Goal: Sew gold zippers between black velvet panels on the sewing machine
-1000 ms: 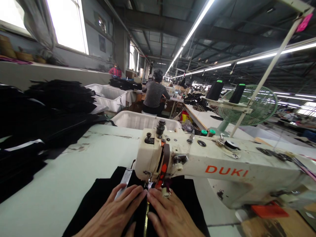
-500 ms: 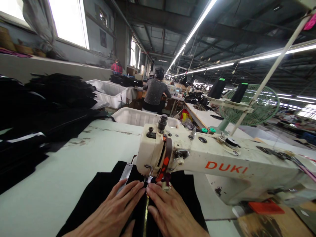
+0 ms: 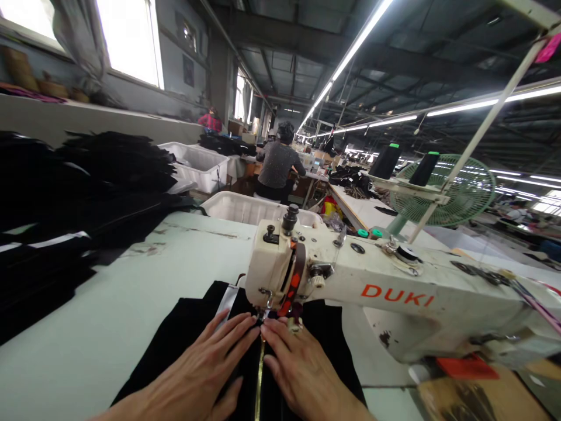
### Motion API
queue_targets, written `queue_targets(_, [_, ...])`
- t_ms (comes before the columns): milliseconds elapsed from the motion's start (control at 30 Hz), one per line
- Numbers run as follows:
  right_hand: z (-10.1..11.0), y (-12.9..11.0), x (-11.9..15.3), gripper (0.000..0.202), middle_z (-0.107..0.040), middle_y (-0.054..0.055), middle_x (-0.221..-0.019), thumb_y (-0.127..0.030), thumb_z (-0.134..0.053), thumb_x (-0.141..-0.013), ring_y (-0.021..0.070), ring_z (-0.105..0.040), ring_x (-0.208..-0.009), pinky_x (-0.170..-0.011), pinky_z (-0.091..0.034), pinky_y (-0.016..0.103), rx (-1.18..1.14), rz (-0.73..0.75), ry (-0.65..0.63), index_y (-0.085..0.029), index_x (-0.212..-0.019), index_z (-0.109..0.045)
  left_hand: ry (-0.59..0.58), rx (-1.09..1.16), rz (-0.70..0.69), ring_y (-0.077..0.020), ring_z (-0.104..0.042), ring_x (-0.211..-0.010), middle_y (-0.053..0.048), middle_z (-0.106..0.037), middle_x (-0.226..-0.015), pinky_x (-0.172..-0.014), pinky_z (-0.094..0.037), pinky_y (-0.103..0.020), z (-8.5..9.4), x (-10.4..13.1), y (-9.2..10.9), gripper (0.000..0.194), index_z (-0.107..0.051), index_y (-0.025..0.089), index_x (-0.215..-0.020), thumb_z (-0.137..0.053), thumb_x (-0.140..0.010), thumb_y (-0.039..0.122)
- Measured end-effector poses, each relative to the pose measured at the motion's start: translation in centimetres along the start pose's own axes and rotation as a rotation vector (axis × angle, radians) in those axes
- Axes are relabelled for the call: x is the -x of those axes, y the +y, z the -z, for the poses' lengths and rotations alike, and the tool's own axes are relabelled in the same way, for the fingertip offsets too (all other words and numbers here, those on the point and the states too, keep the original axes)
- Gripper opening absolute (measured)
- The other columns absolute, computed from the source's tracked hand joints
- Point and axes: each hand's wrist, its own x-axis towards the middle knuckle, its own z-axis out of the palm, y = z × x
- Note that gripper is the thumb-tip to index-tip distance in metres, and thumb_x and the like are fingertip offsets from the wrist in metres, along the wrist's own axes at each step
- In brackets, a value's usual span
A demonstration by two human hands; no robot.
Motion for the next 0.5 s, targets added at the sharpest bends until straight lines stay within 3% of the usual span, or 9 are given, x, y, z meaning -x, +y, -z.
queue_targets(100, [1.1,-0.4,-0.6,0.036,-0.063,0.01,-0.133,-0.022,-0.055,-0.098,0.0239,-0.059,-0.123,-0.108,-0.049,0.04,-0.054,-0.043,-0.109,-0.014,-0.133,-0.057,-0.131,0.066,0.014,-0.0274,-0.039,-0.142,-0.009,-0.04,-0.155,-0.115,-0.033,-0.054,1.9,-0.1,0.9,0.057,-0.036,0.023,-0.152,-0.05,-0.097,0.023])
queue_targets(167, [2.4,-1.0,-0.6,0.04,-0.059,0.013,-0.138,-0.017,-0.053,-0.096,0.0255,-0.055,-0.127,-0.11,-0.046,0.043,-0.109,-0.069,-0.201,-0.01,-0.136,-0.055,-0.213,0.111,0.024,-0.0296,-0.031,-0.145,-0.011,-0.034,-0.157,-0.115,-0.029,-0.058,3.4,0.5,2.4,0.057,-0.032,0.021,-0.153,-0.049,-0.101,0.038])
queue_targets(267, [5.2,-2.8,0.6,0.056,-0.043,0.017,-0.152,-0.007,-0.046,-0.089,0.0259,-0.041,-0.14,-0.116,-0.037,0.045,-0.187,-0.13,-0.287,-0.003,-0.145,-0.043,-0.299,0.191,-0.066,-0.0343,-0.026,-0.146,-0.017,-0.024,-0.16,-0.112,-0.032,-0.059,5.0,2.9,5.6,0.099,-0.01,0.015,-0.158,-0.062,-0.087,0.061])
queue_targets(300, [6.2,-3.7,1.4,0.062,-0.038,0.017,-0.155,-0.004,-0.046,-0.085,0.0251,-0.036,-0.143,-0.118,-0.034,0.044,-0.214,-0.139,-0.321,-0.003,-0.147,-0.039,-0.271,0.187,-0.088,-0.035,-0.028,-0.145,-0.018,-0.025,-0.159,-0.111,-0.032,-0.06,5.2,3.9,6.5,0.105,-0.005,0.014,-0.158,-0.066,-0.084,0.057])
queue_targets(367, [7.8,-6.0,3.3,0.074,-0.03,0.016,-0.159,-0.003,-0.048,-0.078,0.0231,-0.027,-0.147,-0.12,-0.029,0.042,-0.264,-0.141,-0.397,-0.003,-0.15,-0.033,-0.168,0.151,-0.089,-0.0313,-0.035,-0.143,-0.015,-0.032,-0.158,-0.113,-0.031,-0.057,4.9,5.9,7.8,0.093,-0.005,0.016,-0.158,-0.064,-0.087,0.03])
queue_targets(433, [8.2,-8.3,5.2,0.082,-0.023,0.015,-0.161,-0.006,-0.053,-0.075,0.0236,-0.019,-0.149,-0.122,-0.025,0.042,-0.292,-0.126,-0.444,-0.004,-0.153,-0.027,-0.068,0.177,-0.043,-0.0242,-0.042,-0.14,-0.006,-0.042,-0.154,-0.113,-0.034,-0.048,4.3,7.2,8.0,0.077,-0.021,0.023,-0.157,-0.052,-0.088,0.011])
queue_targets(500, [7.4,-10.1,6.6,0.086,-0.019,0.016,-0.162,-0.012,-0.061,-0.076,0.027,-0.016,-0.15,-0.122,-0.021,0.047,-0.278,-0.116,-0.416,-0.006,-0.154,-0.025,-0.039,0.316,0.098,-0.0198,-0.051,-0.134,0.001,-0.054,-0.146,-0.11,-0.041,-0.039,4.4,7.3,7.3,0.055,-0.045,0.03,-0.147,-0.049,-0.094,0.015])
